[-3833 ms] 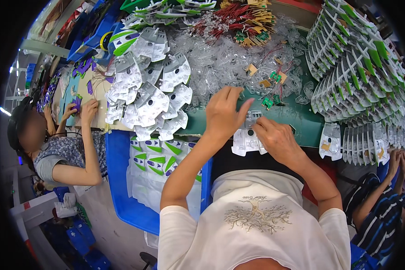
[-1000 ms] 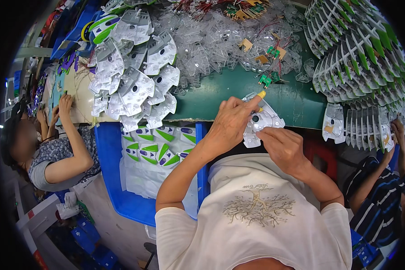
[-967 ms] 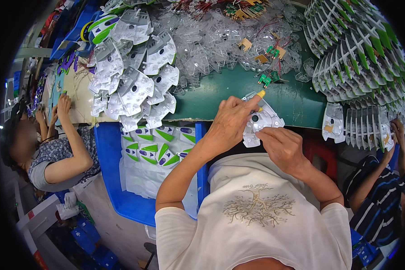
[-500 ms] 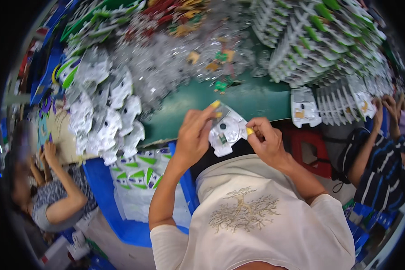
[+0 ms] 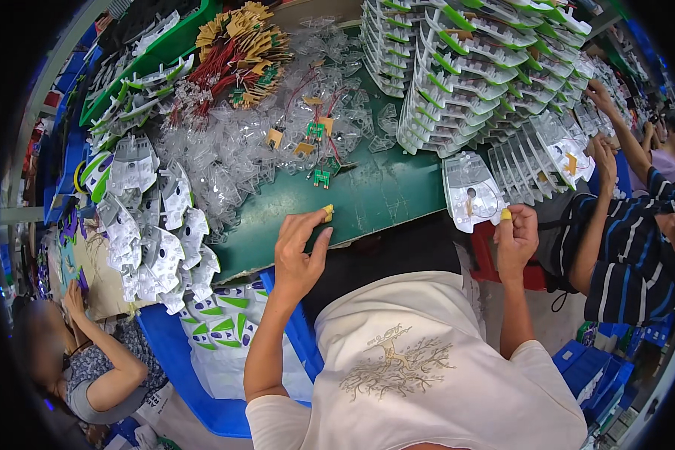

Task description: Assembling small plastic components into a larger unit on a factory production line.

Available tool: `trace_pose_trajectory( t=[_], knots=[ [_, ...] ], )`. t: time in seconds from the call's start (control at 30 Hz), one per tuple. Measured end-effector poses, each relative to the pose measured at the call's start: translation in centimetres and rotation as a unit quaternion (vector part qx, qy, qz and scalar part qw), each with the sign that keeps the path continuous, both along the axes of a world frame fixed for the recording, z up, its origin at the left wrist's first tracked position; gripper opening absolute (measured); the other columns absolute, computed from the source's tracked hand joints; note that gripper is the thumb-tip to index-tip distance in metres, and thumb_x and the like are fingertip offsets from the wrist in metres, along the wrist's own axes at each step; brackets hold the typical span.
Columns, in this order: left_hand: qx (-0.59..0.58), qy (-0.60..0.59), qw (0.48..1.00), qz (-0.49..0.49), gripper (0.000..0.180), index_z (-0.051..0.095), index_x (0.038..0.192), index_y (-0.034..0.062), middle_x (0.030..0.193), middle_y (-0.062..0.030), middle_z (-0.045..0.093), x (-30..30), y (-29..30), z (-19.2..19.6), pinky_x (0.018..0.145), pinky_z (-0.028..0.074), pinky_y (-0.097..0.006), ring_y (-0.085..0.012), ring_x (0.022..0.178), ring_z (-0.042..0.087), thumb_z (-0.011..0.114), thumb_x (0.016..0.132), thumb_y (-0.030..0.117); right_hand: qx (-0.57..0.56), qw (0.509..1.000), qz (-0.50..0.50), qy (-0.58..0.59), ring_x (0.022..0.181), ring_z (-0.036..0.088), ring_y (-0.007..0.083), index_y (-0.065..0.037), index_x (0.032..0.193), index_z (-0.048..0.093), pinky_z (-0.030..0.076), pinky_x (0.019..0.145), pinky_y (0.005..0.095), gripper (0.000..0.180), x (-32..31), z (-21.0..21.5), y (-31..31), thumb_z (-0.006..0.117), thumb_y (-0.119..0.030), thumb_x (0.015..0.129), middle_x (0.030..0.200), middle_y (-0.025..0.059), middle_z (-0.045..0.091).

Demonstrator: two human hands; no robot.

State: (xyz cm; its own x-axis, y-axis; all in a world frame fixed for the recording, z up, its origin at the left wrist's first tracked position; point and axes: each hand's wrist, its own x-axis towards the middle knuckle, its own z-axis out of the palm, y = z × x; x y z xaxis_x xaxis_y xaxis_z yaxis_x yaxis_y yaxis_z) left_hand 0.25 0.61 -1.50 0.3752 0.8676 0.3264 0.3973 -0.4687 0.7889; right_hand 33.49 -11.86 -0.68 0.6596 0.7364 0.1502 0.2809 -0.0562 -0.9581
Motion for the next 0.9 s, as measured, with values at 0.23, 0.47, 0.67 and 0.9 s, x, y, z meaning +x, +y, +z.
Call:
trace_pose_trajectory(
  t=[0.23, 0.47, 0.67, 0.9],
  knots=[
    [0.004, 0.003, 1.000, 0.005, 0.025, 0.067, 0.107, -0.0009, 0.101, -0.0152, 0.069, -0.3, -0.2, 0.1, 0.082, 0.050, -0.039, -0.0323, 0.091, 0.062, 0.069, 0.081, -0.002, 0.016, 0.994, -0.104, 0.007, 0.055, 0.049, 0.0047, 0.000, 0.112, 0.055, 0.037, 0.049, 0.0193, 0.019, -1.1, -0.9, 1.4, 0.057, 0.002, 0.093, 0.071, 0.0009, 0.057],
    [0.030, -0.032, 0.999, 0.016, 0.026, 0.068, 0.104, 0.0007, 0.098, -0.0132, 0.070, -0.1, -0.1, -0.8, 0.080, 0.050, -0.039, -0.0315, 0.088, 0.064, 0.071, 0.079, -0.004, 0.065, 0.973, 0.014, -0.221, 0.062, 0.058, 0.0063, -0.003, 0.104, 0.069, 0.046, 0.055, 0.0202, 0.018, -5.9, 1.9, 3.2, 0.070, 0.002, 0.086, 0.081, 0.0033, 0.069],
    [0.043, -0.042, 0.998, 0.005, 0.024, 0.068, 0.101, 0.0003, 0.096, -0.0129, 0.070, -0.8, -0.2, -1.3, 0.078, 0.049, -0.038, -0.0310, 0.086, 0.064, 0.071, 0.078, -0.005, 0.132, 0.938, 0.239, -0.215, 0.064, 0.063, 0.0163, -0.001, 0.094, 0.069, 0.050, 0.056, 0.0271, 0.016, -15.7, 5.7, 15.3, 0.072, 0.003, 0.078, 0.084, 0.0097, 0.067],
    [0.062, -0.057, 0.996, -0.003, 0.023, 0.068, 0.100, -0.0004, 0.092, -0.0118, 0.068, -0.6, -0.4, -1.5, 0.077, 0.049, -0.038, -0.0297, 0.084, 0.061, 0.068, 0.078, -0.007, -0.004, 0.938, 0.197, -0.284, 0.073, 0.068, 0.0365, -0.003, 0.080, 0.072, 0.053, 0.065, 0.0451, 0.020, -18.3, 3.5, 26.1, 0.067, -0.022, 0.080, 0.079, 0.0165, 0.070]
  ],
)
